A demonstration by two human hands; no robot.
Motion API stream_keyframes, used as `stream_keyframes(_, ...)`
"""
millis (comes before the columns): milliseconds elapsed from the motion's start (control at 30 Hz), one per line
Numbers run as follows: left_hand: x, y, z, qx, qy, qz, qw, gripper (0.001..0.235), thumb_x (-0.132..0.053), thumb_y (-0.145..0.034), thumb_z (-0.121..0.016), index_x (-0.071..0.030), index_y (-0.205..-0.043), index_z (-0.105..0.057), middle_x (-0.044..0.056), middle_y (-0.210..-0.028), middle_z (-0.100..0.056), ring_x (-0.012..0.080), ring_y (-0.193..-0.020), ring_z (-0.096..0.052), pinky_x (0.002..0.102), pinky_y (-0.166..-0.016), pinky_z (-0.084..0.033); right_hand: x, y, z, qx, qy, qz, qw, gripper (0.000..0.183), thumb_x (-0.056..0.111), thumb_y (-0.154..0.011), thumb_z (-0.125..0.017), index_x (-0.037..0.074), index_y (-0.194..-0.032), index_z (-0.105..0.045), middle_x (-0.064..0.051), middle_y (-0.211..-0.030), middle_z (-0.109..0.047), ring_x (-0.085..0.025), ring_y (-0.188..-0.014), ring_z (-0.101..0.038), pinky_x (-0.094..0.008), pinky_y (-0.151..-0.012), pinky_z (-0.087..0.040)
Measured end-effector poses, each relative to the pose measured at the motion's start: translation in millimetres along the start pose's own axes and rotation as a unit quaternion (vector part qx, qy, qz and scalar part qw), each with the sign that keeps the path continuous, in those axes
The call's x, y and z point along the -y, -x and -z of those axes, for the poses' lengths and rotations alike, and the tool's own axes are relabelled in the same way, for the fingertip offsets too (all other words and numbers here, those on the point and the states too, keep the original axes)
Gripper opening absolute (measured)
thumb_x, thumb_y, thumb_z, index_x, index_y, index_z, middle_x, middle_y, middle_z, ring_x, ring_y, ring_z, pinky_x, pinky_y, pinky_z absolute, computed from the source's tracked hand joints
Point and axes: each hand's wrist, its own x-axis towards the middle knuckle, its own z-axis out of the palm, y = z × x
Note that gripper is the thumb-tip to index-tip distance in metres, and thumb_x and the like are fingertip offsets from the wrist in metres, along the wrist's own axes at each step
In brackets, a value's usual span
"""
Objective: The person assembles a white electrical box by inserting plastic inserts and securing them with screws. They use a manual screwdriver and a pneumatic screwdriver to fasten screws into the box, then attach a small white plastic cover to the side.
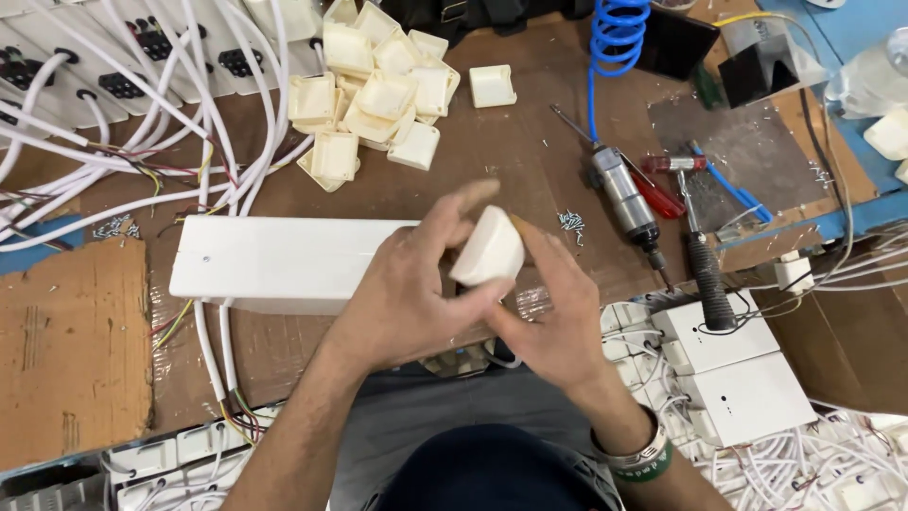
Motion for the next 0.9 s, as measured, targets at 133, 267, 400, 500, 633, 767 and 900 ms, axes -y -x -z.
stream_keyframes(133, -15.4, 1.3, 7.1, -0.025, -0.012, 0.012, 1.000, 0.072, -0.013, -0.073, -0.079, -0.006, -0.138, -0.049, 0.017, -0.113, -0.077, 0.0245, -0.092, -0.080, 0.031, -0.070, -0.064, -4.8, 6.8, -4.2, -0.004, -0.046, -0.023, 0.999, 0.071, 0.007, -0.070, -0.078, -0.004, -0.136, -0.053, -0.016, -0.122, -0.068, -0.025, -0.104, -0.070, -0.035, -0.091, -0.057)
stream_keyframes(267, -16.7, -1.0, 11.2, -0.003, 0.003, 0.027, 1.000, 0.081, -0.014, -0.067, -0.084, -0.010, -0.141, -0.049, 0.013, -0.112, -0.079, 0.0156, -0.074, -0.072, 0.027, -0.055, -0.053, -7.8, 3.5, 2.4, 0.017, -0.049, -0.013, 0.999, 0.074, 0.007, -0.070, -0.079, -0.004, -0.138, -0.051, -0.018, -0.125, -0.065, -0.027, -0.108, -0.069, -0.036, -0.096, -0.058)
stream_keyframes(400, -15.0, -2.2, 13.4, 0.037, -0.016, 0.051, 0.998, 0.085, -0.022, -0.061, -0.092, -0.015, -0.137, -0.055, 0.002, -0.106, -0.070, 0.0162, -0.092, -0.070, 0.034, -0.081, -0.059, -15.6, 4.5, 5.7, 0.084, -0.173, -0.029, 0.981, 0.075, 0.008, -0.078, -0.079, -0.005, -0.143, -0.044, -0.019, -0.135, -0.062, -0.027, -0.120, -0.067, -0.039, -0.107, -0.056)
stream_keyframes(500, 0.0, 0.1, 7.1, 0.004, -0.051, -0.044, 0.998, 0.083, -0.035, -0.060, -0.098, -0.012, -0.128, -0.057, 0.003, -0.111, -0.067, 0.0148, -0.097, -0.065, 0.035, -0.089, -0.058, -23.6, 10.7, 2.9, 0.097, -0.235, -0.028, 0.967, 0.077, 0.021, -0.083, -0.078, -0.005, -0.145, -0.041, -0.020, -0.137, -0.058, -0.028, -0.123, -0.064, -0.044, -0.112, -0.054)
stream_keyframes(633, -1.5, -0.8, 7.9, 0.006, -0.032, -0.011, 0.999, 0.079, -0.028, -0.053, -0.101, -0.012, -0.123, -0.067, 0.002, -0.110, -0.060, 0.0149, -0.096, -0.058, 0.030, -0.081, -0.054, -25.0, 16.0, 2.9, 0.097, -0.225, -0.033, 0.969, 0.082, 0.021, -0.079, -0.082, -0.004, -0.146, -0.042, -0.021, -0.142, -0.057, -0.030, -0.129, -0.063, -0.044, -0.117, -0.051)
stream_keyframes(767, -5.3, -4.1, 11.7, 0.036, -0.058, -0.057, 0.996, 0.077, -0.030, -0.054, -0.100, -0.009, -0.119, -0.064, 0.004, -0.119, -0.070, 0.0178, -0.106, -0.065, 0.037, -0.097, -0.055, -30.1, 23.0, 3.7, 0.113, -0.238, -0.054, 0.963, 0.081, 0.017, -0.076, -0.085, -0.001, -0.144, -0.046, -0.019, -0.139, -0.061, -0.028, -0.125, -0.065, -0.040, -0.111, -0.054)
stream_keyframes(900, 1.9, -1.1, 8.0, 0.012, -0.062, -0.067, 0.996, 0.077, -0.026, -0.057, -0.099, -0.007, -0.123, -0.062, 0.007, -0.117, -0.072, 0.0180, -0.103, -0.070, 0.036, -0.095, -0.059, -64.0, 21.7, 8.2, 0.124, -0.333, -0.071, 0.932, 0.075, 0.023, -0.079, -0.083, -0.001, -0.142, -0.051, -0.018, -0.119, -0.069, -0.025, -0.104, -0.070, -0.038, -0.095, -0.062)
